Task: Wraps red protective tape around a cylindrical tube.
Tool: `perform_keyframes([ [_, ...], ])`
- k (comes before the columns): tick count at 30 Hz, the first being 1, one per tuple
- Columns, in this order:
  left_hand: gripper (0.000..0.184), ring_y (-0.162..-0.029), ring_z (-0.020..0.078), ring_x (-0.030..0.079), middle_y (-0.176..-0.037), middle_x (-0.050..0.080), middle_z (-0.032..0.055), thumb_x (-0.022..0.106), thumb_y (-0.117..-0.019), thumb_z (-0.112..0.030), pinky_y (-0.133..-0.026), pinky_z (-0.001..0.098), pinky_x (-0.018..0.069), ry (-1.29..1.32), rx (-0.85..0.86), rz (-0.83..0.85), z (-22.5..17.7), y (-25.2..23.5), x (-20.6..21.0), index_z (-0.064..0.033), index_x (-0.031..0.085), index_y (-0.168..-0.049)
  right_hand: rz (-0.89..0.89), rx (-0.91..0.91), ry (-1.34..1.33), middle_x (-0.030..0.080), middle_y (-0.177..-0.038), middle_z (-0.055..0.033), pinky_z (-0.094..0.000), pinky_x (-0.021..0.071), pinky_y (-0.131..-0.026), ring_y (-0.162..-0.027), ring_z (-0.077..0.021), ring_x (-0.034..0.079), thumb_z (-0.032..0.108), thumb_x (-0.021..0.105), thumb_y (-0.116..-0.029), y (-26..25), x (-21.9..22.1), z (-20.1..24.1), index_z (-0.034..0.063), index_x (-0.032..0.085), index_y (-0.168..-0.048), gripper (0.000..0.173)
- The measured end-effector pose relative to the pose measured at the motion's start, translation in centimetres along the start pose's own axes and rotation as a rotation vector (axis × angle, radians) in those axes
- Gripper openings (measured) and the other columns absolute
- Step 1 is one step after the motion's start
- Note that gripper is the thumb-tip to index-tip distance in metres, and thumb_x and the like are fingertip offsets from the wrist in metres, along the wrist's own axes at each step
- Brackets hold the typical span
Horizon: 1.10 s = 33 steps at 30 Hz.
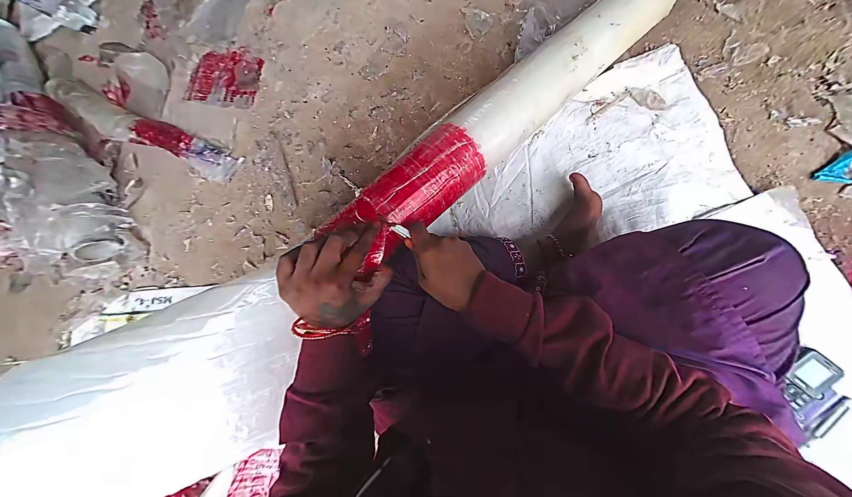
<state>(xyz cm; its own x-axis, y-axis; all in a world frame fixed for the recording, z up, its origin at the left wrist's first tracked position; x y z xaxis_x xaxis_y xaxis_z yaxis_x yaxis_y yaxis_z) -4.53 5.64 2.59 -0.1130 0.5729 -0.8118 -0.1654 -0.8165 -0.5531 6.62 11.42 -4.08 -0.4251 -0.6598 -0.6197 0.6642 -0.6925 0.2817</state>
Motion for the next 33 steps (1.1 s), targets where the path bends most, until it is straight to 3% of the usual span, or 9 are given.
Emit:
perform_keyframes([
  [4,0.044,-0.079,0.0276,0.065,-0.098,0.077,0.0049,0.053,-0.0922,-0.051,-0.075,0.0467,0.0419,0.021,0.001,-0.02,0.1,0.2,-0.1,-0.022,0.082,-0.109,-0.147,-0.027,0.1,0.07,-0.085,-0.0185,-0.0504,0.0569,-0.063,-0.079,-0.0384,0.073,0.01,0.052,-0.1037,-0.2,-0.1,0.6,-0.002,0.057,-0.125,0.024],
  [10,0.044,-0.078,0.0306,0.064,-0.097,0.078,0.0075,0.051,-0.0952,-0.048,-0.076,0.0492,0.0399,0.084,0.001,0.025,0.1,0.0,0.0,-0.0185,0.082,-0.108,-0.243,-0.078,0.074,0.067,-0.076,-0.0176,-0.0501,0.0555,-0.058,-0.071,-0.0387,0.072,0.008,0.052,-0.1016,-0.5,0.0,0.2,-0.0036,0.06,-0.117,0.021],
  [15,0.041,-0.076,0.0317,0.064,-0.093,0.077,0.0098,0.052,-0.0954,-0.045,-0.074,0.0498,0.0395,0.184,-0.019,0.046,0.8,-0.3,0.0,-0.0176,0.082,-0.104,-0.155,-0.009,-0.018,0.067,-0.079,-0.0188,-0.051,0.0559,-0.062,-0.076,-0.0391,0.072,0.01,0.048,-0.1052,0.4,1.3,-0.6,-0.0038,0.059,-0.117,0.021],
  [19,0.039,-0.072,0.0256,0.06,-0.083,0.074,0.0096,0.057,-0.0929,-0.044,-0.076,0.045,0.0383,0.355,0.005,-0.004,1.6,-0.2,-0.8,-0.0141,0.082,-0.096,-0.253,-0.03,-0.07,0.067,-0.074,-0.0194,-0.053,0.0548,-0.057,-0.067,-0.0401,0.071,0.009,0.05,-0.1036,1.5,2.5,-2.0,-0.0064,0.06,-0.124,0.027],
  [23,0.035,-0.073,0.0245,0.058,-0.079,0.071,0.0099,0.06,-0.0906,-0.04,-0.077,0.0432,0.0372,0.409,0.007,-0.047,1.5,-0.2,-1.5,-0.0116,0.081,-0.091,-0.455,-0.173,-0.132,0.062,-0.066,-0.0143,-0.0462,0.0515,-0.049,-0.057,-0.033,0.067,0.009,0.051,-0.1021,1.9,1.0,-1.5,-0.0054,0.061,-0.105,0.018],
  [29,0.039,-0.067,0.0208,0.057,-0.074,0.071,0.0067,0.059,-0.0923,-0.045,-0.075,0.0407,0.0372,0.455,0.002,-0.127,1.2,0.5,-1.9,-0.0138,0.079,-0.082,-0.384,-0.113,-0.058,0.065,-0.071,-0.0186,-0.051,0.0542,-0.053,-0.063,-0.0389,0.07,0.01,0.05,-0.1035,1.2,1.4,-1.1,-0.0067,0.061,-0.112,0.021],
  [31,0.039,-0.067,0.0184,0.056,-0.072,0.07,0.0058,0.059,-0.0923,-0.045,-0.076,0.0389,0.0371,0.516,0.005,-0.144,1.3,0.7,-2.1,-0.0135,0.078,-0.079,-0.404,-0.126,-0.141,0.064,-0.07,-0.0179,-0.0497,0.0541,-0.054,-0.061,-0.0362,0.068,0.011,0.049,-0.105,2.0,2.3,-1.9,-0.0079,0.06,-0.114,0.023],
  [33,0.039,-0.067,0.0158,0.056,-0.071,0.07,0.0046,0.059,-0.0925,-0.044,-0.077,0.037,0.0368,0.587,0.002,-0.151,1.4,0.7,-2.4,-0.0142,0.078,-0.078,-0.574,-0.22,-0.155,0.06,-0.063,-0.0122,-0.0418,0.0499,-0.048,-0.053,-0.0274,0.063,0.014,0.047,-0.1048,2.8,1.2,-2.1,-0.006,0.06,-0.105,0.024],
])
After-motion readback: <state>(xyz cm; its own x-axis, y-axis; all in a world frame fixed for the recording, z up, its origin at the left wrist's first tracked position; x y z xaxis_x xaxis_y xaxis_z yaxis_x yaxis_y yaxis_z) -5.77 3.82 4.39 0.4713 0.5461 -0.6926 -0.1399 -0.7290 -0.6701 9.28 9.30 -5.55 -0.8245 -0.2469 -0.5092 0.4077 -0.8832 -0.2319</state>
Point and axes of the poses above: each hand's wrist, its own y-axis away from the middle knuckle, its own x-axis out of the palm, z = x × y, the point moved 8 cm from there along -y, towards the middle knuckle
